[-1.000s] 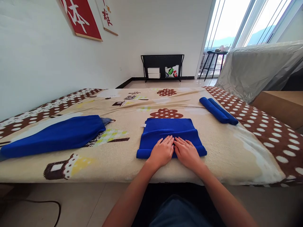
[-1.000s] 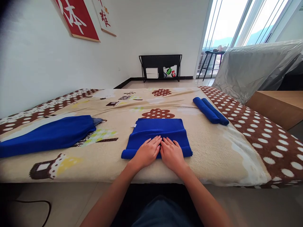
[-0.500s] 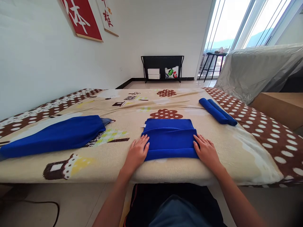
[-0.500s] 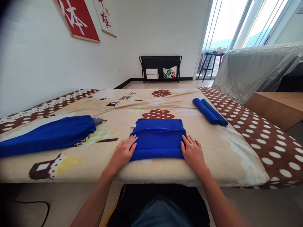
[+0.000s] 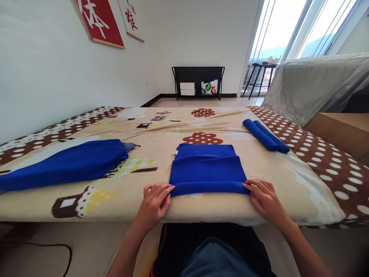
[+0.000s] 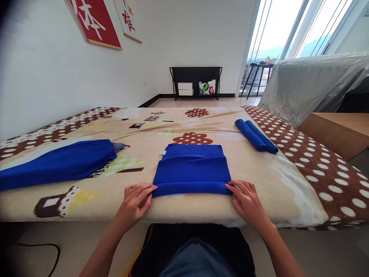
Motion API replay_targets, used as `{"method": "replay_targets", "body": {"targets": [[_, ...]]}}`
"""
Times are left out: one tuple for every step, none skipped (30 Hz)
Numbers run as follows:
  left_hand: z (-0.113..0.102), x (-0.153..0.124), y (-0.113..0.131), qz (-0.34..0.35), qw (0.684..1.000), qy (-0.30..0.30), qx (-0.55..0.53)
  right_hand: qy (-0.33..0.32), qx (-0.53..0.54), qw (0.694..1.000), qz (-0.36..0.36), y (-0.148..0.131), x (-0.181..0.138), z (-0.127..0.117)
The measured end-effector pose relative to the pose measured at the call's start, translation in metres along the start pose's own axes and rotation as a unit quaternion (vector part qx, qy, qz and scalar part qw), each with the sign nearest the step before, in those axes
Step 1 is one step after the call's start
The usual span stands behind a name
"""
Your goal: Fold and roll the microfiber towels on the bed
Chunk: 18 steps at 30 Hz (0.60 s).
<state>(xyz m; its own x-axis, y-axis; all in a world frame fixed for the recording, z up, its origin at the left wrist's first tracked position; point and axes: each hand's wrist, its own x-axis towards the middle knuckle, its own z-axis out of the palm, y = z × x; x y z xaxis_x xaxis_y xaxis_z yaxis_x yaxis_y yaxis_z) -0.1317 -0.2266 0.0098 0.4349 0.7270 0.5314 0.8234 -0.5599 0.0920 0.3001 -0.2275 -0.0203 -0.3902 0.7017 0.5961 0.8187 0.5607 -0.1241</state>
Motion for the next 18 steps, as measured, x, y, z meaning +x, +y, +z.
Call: {"method": "replay_targets", "body": {"targets": [[-0.002,-0.001,-0.001,-0.003,1.0,-0.013,-0.009,-0.022,0.009,1.0,0.006,0.0,0.0,-0.002],[-0.003,-0.002,-0.003,-0.008,1.0,-0.025,-0.015,-0.038,0.012,0.999,0.017,0.001,0.0,-0.004],[-0.004,-0.002,-0.004,-0.014,0.999,-0.034,-0.02,-0.047,0.014,0.998,0.027,0.001,0.002,-0.005],[-0.004,-0.001,-0.006,-0.018,0.999,-0.042,-0.024,-0.05,0.016,0.998,0.038,0.002,0.004,-0.005],[-0.003,0.0,-0.007,-0.021,0.998,-0.048,-0.026,-0.051,0.019,0.997,0.047,0.002,0.006,-0.004],[-0.003,0.001,-0.008,-0.025,0.998,-0.053,-0.029,-0.051,0.025,0.997,0.055,0.004,0.009,-0.003],[-0.002,0.003,-0.01,-0.028,0.997,-0.057,-0.032,-0.054,0.034,0.996,0.061,0.005,0.012,-0.001],[-0.001,0.004,-0.011,-0.031,0.997,-0.059,-0.037,-0.057,0.043,0.995,0.065,0.007,0.015,0.001],[0.0,0.005,-0.012,-0.036,0.997,-0.059,-0.043,-0.062,0.052,0.994,0.068,0.01,0.017,0.003],[0.001,0.007,-0.013,-0.043,0.996,-0.057,-0.05,-0.066,0.059,0.994,0.069,0.012,0.019,0.004],[0.002,0.008,-0.014,-0.051,0.996,-0.052,-0.059,-0.066,0.064,0.993,0.071,0.015,0.02,0.005],[0.002,0.008,-0.014,-0.058,0.995,-0.046,-0.067,-0.065,0.067,0.993,0.073,0.017,0.021,0.005],[0.001,0.008,-0.015,-0.064,0.994,-0.042,-0.076,-0.063,0.069,0.993,0.074,0.019,0.021,0.004],[0.0,0.008,-0.015,-0.069,0.993,-0.039,-0.085,-0.061,0.072,0.993,0.076,0.02,0.021,0.002],[-0.002,0.007,-0.015,-0.075,0.992,-0.037,-0.096,-0.061,0.077,0.992,0.078,0.021,0.02,0.0],[-0.004,0.006,-0.015,-0.083,0.99,-0.036,-0.109,-0.065,0.085,0.991,0.079,0.021,0.02,-0.003],[-0.007,0.004,-0.014,-0.097,0.987,-0.039,-0.123,-0.074,0.096,0.989,0.081,0.021,0.019,-0.006],[-0.01,0.003,-0.013,-0.113,0.983,-0.045,-0.14,-0.085,0.107,0.987,0.083,0.02,0.018,-0.009]]}}
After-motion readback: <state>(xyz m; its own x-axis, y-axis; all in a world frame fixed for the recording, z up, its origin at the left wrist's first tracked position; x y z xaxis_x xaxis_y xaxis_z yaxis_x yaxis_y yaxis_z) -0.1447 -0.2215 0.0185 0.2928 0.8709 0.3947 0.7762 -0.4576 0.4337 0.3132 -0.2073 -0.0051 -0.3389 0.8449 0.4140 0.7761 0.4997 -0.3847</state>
